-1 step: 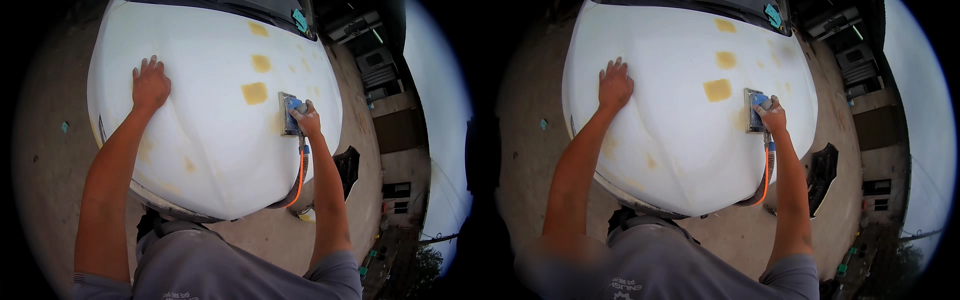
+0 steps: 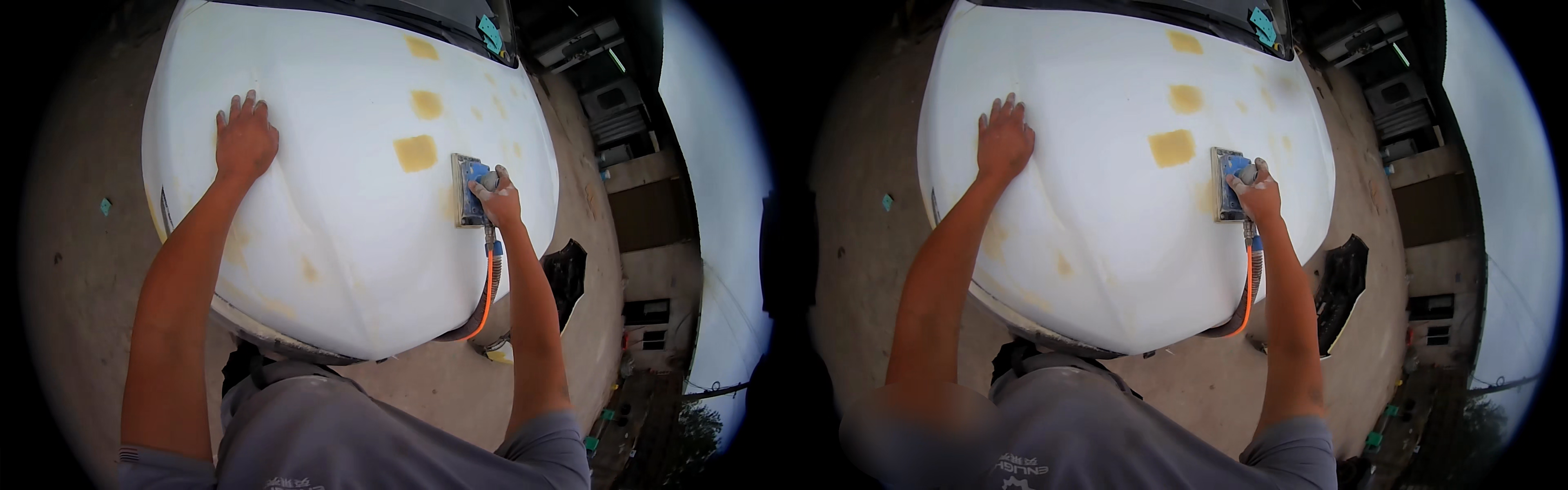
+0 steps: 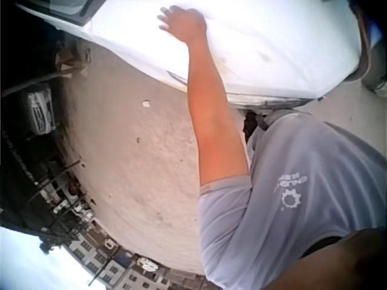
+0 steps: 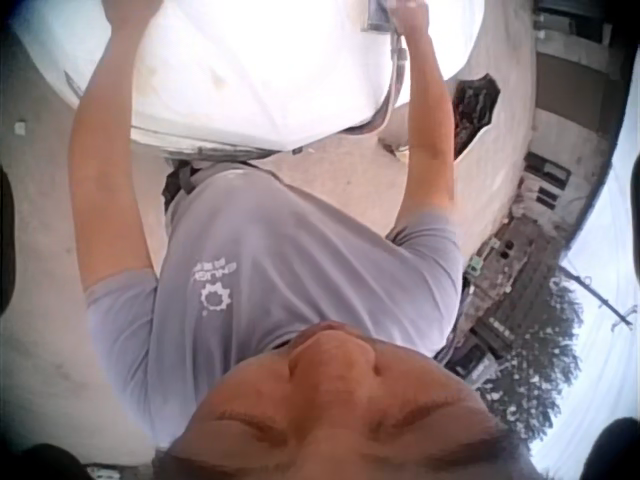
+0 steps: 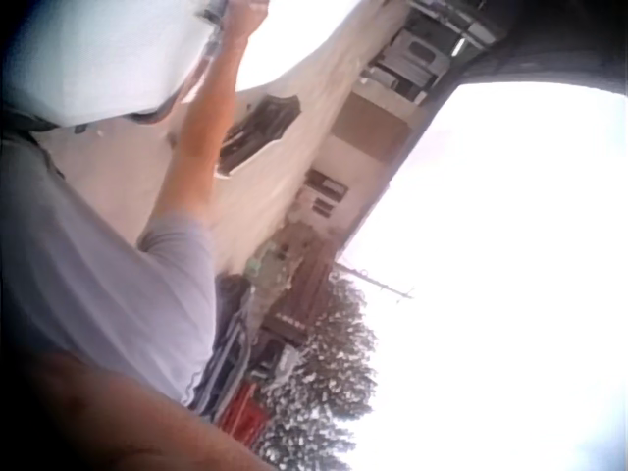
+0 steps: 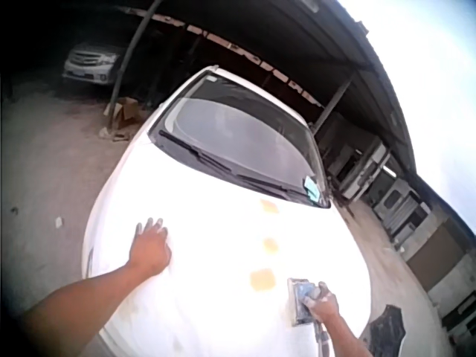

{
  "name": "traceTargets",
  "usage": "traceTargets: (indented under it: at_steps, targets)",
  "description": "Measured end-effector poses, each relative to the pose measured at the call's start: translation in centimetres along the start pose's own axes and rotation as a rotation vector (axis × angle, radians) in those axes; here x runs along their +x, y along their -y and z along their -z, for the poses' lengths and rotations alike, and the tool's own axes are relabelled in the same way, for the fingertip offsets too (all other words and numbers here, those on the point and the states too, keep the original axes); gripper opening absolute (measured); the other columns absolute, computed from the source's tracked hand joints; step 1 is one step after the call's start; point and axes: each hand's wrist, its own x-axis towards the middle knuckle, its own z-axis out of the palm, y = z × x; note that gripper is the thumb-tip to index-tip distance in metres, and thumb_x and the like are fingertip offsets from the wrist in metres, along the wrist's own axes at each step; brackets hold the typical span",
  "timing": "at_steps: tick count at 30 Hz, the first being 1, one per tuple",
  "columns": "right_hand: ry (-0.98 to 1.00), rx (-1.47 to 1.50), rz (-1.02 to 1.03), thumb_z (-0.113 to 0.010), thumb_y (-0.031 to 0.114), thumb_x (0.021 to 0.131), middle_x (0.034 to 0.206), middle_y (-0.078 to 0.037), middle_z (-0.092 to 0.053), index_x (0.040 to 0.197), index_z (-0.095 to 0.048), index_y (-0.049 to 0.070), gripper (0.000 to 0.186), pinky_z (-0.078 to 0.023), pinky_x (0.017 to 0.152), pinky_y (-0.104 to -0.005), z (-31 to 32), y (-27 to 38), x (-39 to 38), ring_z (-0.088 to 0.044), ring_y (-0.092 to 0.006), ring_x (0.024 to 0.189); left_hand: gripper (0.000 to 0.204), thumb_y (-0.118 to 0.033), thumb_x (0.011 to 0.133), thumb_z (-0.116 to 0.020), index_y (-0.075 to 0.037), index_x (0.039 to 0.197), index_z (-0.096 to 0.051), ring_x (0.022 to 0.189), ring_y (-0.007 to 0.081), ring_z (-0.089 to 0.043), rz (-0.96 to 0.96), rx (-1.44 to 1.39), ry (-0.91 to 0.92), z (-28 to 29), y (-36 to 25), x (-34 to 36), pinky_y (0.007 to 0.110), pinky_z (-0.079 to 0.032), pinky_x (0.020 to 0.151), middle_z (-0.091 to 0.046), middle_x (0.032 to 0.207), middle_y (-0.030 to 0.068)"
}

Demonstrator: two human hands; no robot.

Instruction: The person uses a pneumatic sanding block to sand the surface of a white car hood. They move the tool across multiple areas, focusing on yellowish spots, and occasionally pause to feel the surface with their left hand. The task continues across the hood without visible completion.

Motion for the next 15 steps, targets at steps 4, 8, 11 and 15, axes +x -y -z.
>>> traceTargets:
  at_steps: [4,8,11,15]
  targets:
    - [0.052,0.017,0.056,-0.082,0.045,0.084,0.131,-0.026,-0.069,0.153,-0.043,-0.007,0.095,-0.051,0.105,-0.0371,-1.1,0.4,-0.9,-0.068,-0.0359,0.122,0.049,-0.023,0.102,-0.051,-0.004,0.146,-0.055,0.154,0.0351,-0.036,0.013,0.009,-0.003,0.1,-0.3,-0.1,0.059,-0.029,0.124,-0.041,0.165,0.0133]
    - [0.001,0.102,-0.097,-0.082,0.044,0.083,0.131,-0.026,-0.070,0.155,-0.041,-0.007,0.098,-0.052,0.104,-0.0365,-0.6,0.3,3.2,-0.068,-0.0349,0.122,0.050,-0.023,0.101,-0.052,-0.004,0.147,-0.055,0.153,0.0360,-0.036,0.008,0.021,0.017,0.8,-0.5,-0.2,0.058,-0.029,0.125,-0.042,0.165,0.0137]
    - [-0.048,0.098,-0.121,-0.082,0.045,0.082,0.126,-0.026,-0.072,0.155,-0.041,-0.008,0.099,-0.054,0.100,-0.0367,-0.4,0.4,4.5,-0.070,-0.0360,0.119,0.050,-0.024,0.101,-0.053,-0.004,0.147,-0.055,0.153,0.0364,-0.036,0.000,-0.018,0.031,1.3,-0.4,-0.3,0.058,-0.029,0.125,-0.042,0.164,0.0146]
    - [-0.002,0.037,-0.083,-0.082,0.046,0.083,0.125,-0.028,-0.072,0.153,-0.043,-0.009,0.097,-0.054,0.100,-0.0378,-1.0,0.7,0.0,-0.070,-0.0379,0.119,0.053,-0.024,0.100,-0.055,-0.004,0.148,-0.055,0.154,0.0355,-0.035,0.009,-0.029,0.033,0.9,-0.3,-0.1,0.057,-0.028,0.125,-0.041,0.165,0.0142]
